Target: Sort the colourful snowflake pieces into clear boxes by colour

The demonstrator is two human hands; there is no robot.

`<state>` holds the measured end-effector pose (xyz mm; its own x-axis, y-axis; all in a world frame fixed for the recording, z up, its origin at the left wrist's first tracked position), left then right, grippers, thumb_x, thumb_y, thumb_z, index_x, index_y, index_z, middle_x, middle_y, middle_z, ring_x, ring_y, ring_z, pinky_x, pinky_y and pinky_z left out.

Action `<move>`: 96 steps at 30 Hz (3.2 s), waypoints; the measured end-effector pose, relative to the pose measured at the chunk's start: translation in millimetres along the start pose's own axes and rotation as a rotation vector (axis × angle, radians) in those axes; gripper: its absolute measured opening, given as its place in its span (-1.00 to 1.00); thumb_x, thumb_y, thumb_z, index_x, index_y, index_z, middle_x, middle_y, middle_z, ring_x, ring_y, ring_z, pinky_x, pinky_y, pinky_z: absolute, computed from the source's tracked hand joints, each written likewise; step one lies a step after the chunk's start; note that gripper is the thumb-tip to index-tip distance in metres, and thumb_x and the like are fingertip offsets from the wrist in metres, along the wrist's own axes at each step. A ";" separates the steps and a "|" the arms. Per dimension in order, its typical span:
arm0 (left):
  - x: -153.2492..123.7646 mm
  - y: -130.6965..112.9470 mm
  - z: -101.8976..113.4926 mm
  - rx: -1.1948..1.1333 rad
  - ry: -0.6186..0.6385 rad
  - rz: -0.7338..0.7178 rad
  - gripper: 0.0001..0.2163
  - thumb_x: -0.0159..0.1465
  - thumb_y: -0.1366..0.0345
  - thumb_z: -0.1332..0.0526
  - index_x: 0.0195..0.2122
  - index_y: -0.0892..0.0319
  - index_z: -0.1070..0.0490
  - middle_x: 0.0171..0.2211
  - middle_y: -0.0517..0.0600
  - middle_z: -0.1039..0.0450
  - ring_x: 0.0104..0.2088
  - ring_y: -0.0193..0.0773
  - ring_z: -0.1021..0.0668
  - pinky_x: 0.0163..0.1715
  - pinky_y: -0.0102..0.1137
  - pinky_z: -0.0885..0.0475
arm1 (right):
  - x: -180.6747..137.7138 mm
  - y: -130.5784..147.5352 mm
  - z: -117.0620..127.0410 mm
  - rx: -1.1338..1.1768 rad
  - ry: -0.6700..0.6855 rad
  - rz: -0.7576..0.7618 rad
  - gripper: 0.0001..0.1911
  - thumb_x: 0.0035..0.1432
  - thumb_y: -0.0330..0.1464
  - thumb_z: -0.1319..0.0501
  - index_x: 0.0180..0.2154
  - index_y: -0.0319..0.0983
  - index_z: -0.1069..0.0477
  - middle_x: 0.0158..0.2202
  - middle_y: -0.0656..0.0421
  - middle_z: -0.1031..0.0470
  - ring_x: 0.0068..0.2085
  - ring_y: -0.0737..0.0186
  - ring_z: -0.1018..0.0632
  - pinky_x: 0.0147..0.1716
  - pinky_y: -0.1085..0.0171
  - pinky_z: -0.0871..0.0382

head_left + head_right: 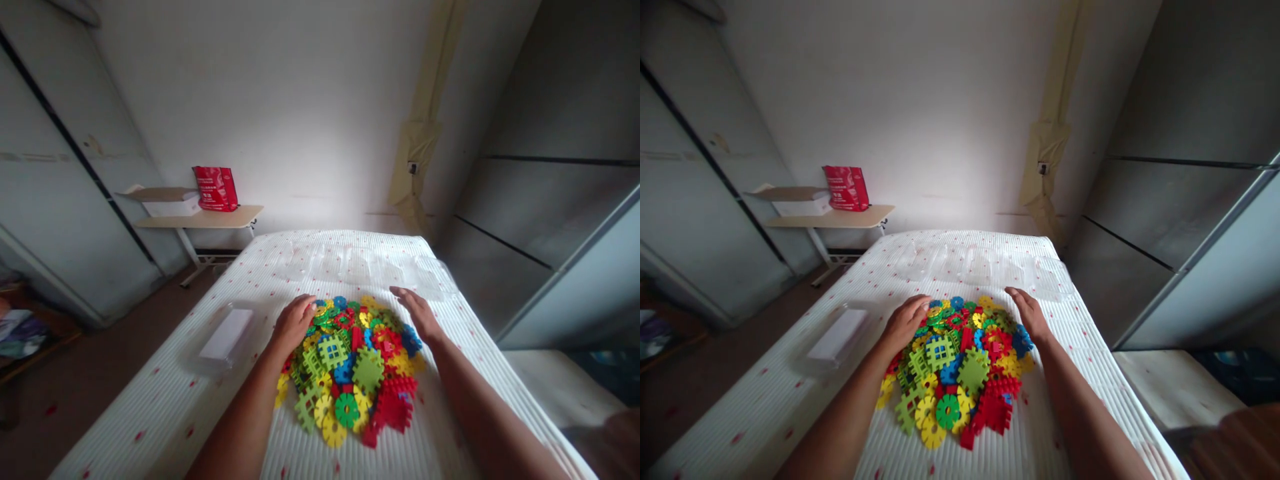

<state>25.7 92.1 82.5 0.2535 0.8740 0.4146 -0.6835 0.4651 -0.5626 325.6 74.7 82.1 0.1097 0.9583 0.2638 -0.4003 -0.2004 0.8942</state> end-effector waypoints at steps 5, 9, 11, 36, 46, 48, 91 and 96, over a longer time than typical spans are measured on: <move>-3.7 -31.1 26.1 0.048 0.022 -0.052 -0.66 0.29 0.17 0.03 -0.03 0.13 -0.39 -0.05 0.03 -0.45 -0.04 -0.23 -0.47 0.01 -0.30 -0.35 | -31.0 31.7 13.1 -0.238 0.066 0.119 -0.45 0.15 0.00 -0.01 0.03 -0.20 -0.34 0.05 0.00 -0.40 0.06 0.00 -0.39 0.04 0.00 -0.26; -45.6 -84.1 24.5 0.146 0.211 -0.286 -0.42 0.15 -0.05 -0.11 0.19 -0.01 -0.13 0.19 0.03 -0.19 0.15 -0.05 -0.28 0.12 -0.10 -0.20 | -112.5 76.0 -20.8 -0.561 0.229 0.625 -0.20 0.01 -0.03 -0.19 0.22 -0.20 -0.06 0.25 -0.04 -0.08 0.22 -0.11 -0.14 0.12 -0.09 -0.10; -77.1 -98.9 13.9 0.215 0.278 -0.370 -0.23 0.01 -0.15 -0.20 0.23 -0.07 -0.03 0.29 0.02 0.04 0.22 0.10 -0.13 0.14 0.05 -0.07 | -154.3 83.2 -42.2 -0.722 0.289 0.824 -0.17 -0.02 0.00 -0.19 0.23 -0.18 -0.05 0.27 -0.01 -0.04 0.25 -0.17 -0.05 0.18 -0.18 0.15; -114.2 -56.8 13.3 0.408 0.108 -0.250 -0.32 0.17 -0.06 -0.08 0.27 0.03 0.07 0.31 0.09 0.15 0.23 0.08 -0.12 0.16 -0.01 -0.10 | -125.3 70.8 -72.5 -0.839 0.189 0.899 -0.29 0.09 -0.07 -0.14 0.23 -0.11 -0.05 0.19 0.04 -0.23 0.17 -0.10 -0.25 0.19 -0.18 0.29; -124.1 -5.5 1.4 0.421 0.136 -0.022 -0.36 0.24 0.00 -0.02 0.29 0.00 0.20 0.31 0.12 0.17 0.27 0.07 -0.03 0.15 0.08 -0.06 | -98.9 37.7 -43.4 -0.652 0.031 0.591 -0.48 0.20 -0.21 -0.04 0.19 -0.08 -0.09 0.22 0.08 -0.14 0.19 -0.05 -0.21 0.09 -0.11 -0.11; -115.4 -4.9 -5.0 0.380 0.146 -0.014 -0.35 0.24 -0.01 -0.02 0.29 0.00 0.21 0.31 0.12 0.18 0.27 0.05 -0.01 0.16 0.06 -0.05 | -97.7 37.3 -41.7 -0.642 0.009 0.581 -0.49 0.20 -0.21 -0.04 0.19 -0.08 -0.10 0.21 0.08 -0.16 0.18 -0.04 -0.22 0.07 -0.08 -0.14; -11.9 10.4 9.2 0.027 -0.141 0.089 -0.81 0.22 0.40 -0.03 -0.30 0.16 -0.44 -0.28 0.00 -0.49 -0.21 -0.27 -0.49 -0.13 -0.34 -0.38 | -84.2 90.1 -87.3 -0.861 0.215 0.441 -0.90 -0.03 -0.40 -0.19 -0.36 -0.20 -0.37 -0.42 0.13 -0.47 -0.36 0.17 -0.46 -0.34 0.23 -0.21; -21.4 17.3 9.8 -0.030 -0.165 0.056 -0.81 0.20 0.40 -0.05 -0.29 0.14 -0.44 -0.24 0.00 -0.50 -0.17 -0.27 -0.50 -0.09 -0.33 -0.39 | -68.5 104.5 -84.4 -0.674 0.380 0.323 -0.87 0.03 -0.43 -0.12 -0.54 -0.19 -0.24 -0.59 0.27 -0.36 -0.55 0.35 -0.36 -0.55 0.37 -0.13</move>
<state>1.8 80.1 70.9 0.0979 0.8650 0.4920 -0.6724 0.4220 -0.6081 199.5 5.3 127.0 -0.3697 0.9021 0.2224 -0.8309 -0.4281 0.3555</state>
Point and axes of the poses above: each hand's wrist, its own x-axis towards the middle knuckle, its own z-axis out of the back of the hand, y = z × x, the point moved 9 cm from there along x, towards the middle knuckle
